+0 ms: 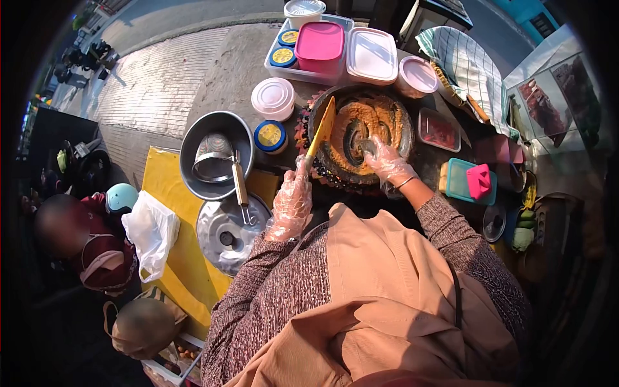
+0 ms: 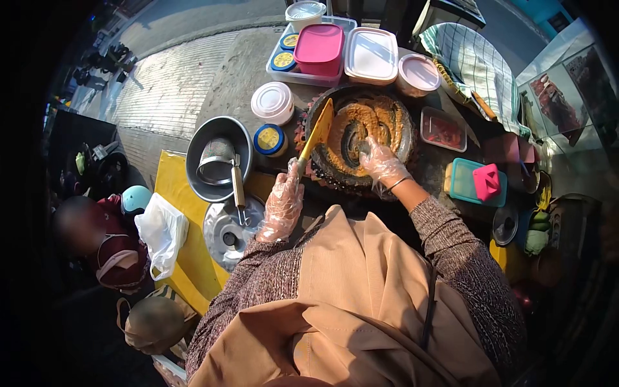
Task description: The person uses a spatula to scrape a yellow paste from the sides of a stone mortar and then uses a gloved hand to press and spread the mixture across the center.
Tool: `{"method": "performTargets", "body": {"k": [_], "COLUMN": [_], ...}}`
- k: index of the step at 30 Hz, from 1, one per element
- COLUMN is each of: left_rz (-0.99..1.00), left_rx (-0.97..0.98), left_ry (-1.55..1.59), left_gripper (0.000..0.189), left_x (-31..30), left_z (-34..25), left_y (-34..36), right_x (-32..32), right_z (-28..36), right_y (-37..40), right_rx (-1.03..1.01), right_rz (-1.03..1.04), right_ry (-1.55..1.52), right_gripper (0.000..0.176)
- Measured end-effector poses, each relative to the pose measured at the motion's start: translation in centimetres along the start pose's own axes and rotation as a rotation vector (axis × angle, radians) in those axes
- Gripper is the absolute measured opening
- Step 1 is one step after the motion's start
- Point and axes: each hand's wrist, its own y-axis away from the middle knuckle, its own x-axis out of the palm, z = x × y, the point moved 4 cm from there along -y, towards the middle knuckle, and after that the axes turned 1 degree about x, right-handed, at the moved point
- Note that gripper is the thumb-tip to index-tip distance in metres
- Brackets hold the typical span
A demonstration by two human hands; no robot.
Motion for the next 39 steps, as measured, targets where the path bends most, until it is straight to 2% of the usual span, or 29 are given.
{"method": "performTargets", "body": {"k": [1,2,4,5,6,7,8,10,12,13,16,18,20,22,23,24,25,27,30,32,33,34,36,37,39], "left_rz": [0.003,0.003,0.01,-0.062,-0.07,-0.014,0.05,0.084,-0.04,-0.035,-0.03,0.004,0.023,-0.057,-0.054,-0.057,-0.06,-0.083,-0.088,-0.072,-0.074,-0.074,-0.085,-0.074,-0.066], "left_rx": [0.003,0.002,-0.009,0.087,0.089,0.033,-0.025,-0.071,0.017,0.028,0.029,0.003,-0.018,0.046,0.052,0.046,0.037,0.062,0.073,0.058,0.054,0.05,0.065,0.061,0.081], "left_ry": [-0.034,-0.032,-0.033,-0.011,-0.018,-0.043,-0.066,-0.059,-0.11,-0.092,-0.073,-0.067,-0.066,-0.045,-0.049,-0.06,-0.07,-0.055,-0.01,0.01,-0.043,-0.096,-0.092,-0.094,-0.065], "left_gripper": [0.066,0.066,0.066,0.064,0.064,0.064,0.063,0.063,0.056,0.057,0.058,0.058,0.058,0.058,0.058,0.058,0.058,0.058,0.061,0.065,0.058,0.052,0.051,0.051,0.052], "left_x": [0.4,0.5,0.5,1.2,0.6,0.0,-0.4,-0.1,0.1,0.2,0.3,0.1,0.0,-0.2,-0.3,-0.4,-0.5,-0.5,0.3,0.6,0.7,0.7,1.3,1.4,1.7], "left_z": [0.2,0.1,-0.2,0.4,0.1,-0.4,-0.8,-0.7,-0.4,-0.3,-0.2,-0.3,-0.2,-0.3,-0.4,-0.6,-0.6,-0.5,-0.2,-0.3,-0.7,-0.9,-0.5,-0.7,-0.9], "left_y": [0.0,-0.2,-0.5,-0.4,-0.6,-0.6,-0.6,-0.5,-0.1,-0.1,0.0,0.1,-0.1,0.1,0.0,-0.2,-0.3,-0.5,-1.0,-1.1,-1.4,-1.6,-1.5,-1.4,-1.1], "right_x": [1.8,3.7,3.0,1.5,-0.3,-1.8,-2.7,-3.5,-0.9,0.2,2.8,1.9,-2.0,-2.5,-2.2,-2.1,-0.2,1.4,3.3,0.4,-0.4,-2.3,-2.7,-3.2,-0.7], "right_z": [0.3,0.4,2.2,2.3,2.0,1.1,0.3,0.0,-0.6,-0.2,0.3,-1.8,-0.8,-1.0,-0.5,1.8,2.0,4.6,4.3,3.4,1.6,1.0,-1.4,0.1,0.4], "right_y": [1.2,1.3,-0.6,-3.2,-6.0,-8.7,-10.7,-11.2,-8.3,-6.3,-1.3,-5.3,-8.7,-12.3,-12.7,-10.4,-9.3,-3.4,0.0,-3.7,-7.0,-8.8,-11.0,-8.2,-3.7], "right_rx": [-0.049,-0.209,-0.137,0.008,0.046,0.246,0.176,0.079,-0.001,-0.035,-0.247,-0.076,0.012,0.182,-0.003,0.076,-0.088,-0.108,-0.153,-0.109,-0.041,0.052,-0.053,-0.02,-0.077], "right_rz": [-0.04,-0.191,-0.131,-0.048,-0.085,0.115,0.073,-0.112,-0.181,-0.106,-0.308,-0.144,-0.138,-0.08,-0.172,-0.086,-0.113,0.053,-0.121,-0.097,-0.154,-0.103,-0.189,-0.159,-0.104], "right_ry": [0.067,0.225,0.119,0.082,0.004,-0.299,-0.296,-0.088,0.027,0.167,0.408,0.148,-0.363,-0.353,-0.204,-0.141,-0.03,0.119,0.36,0.178,-0.012,-0.091,-0.032,0.005,0.197], "right_gripper": [0.054,0.054,0.054,0.054,0.056,0.054,0.056,0.059,0.058,0.058,0.059,0.054,0.056,0.052,0.052,0.052,0.052,0.049,0.048,0.051,0.052,0.052,0.054,0.054,0.052]}}
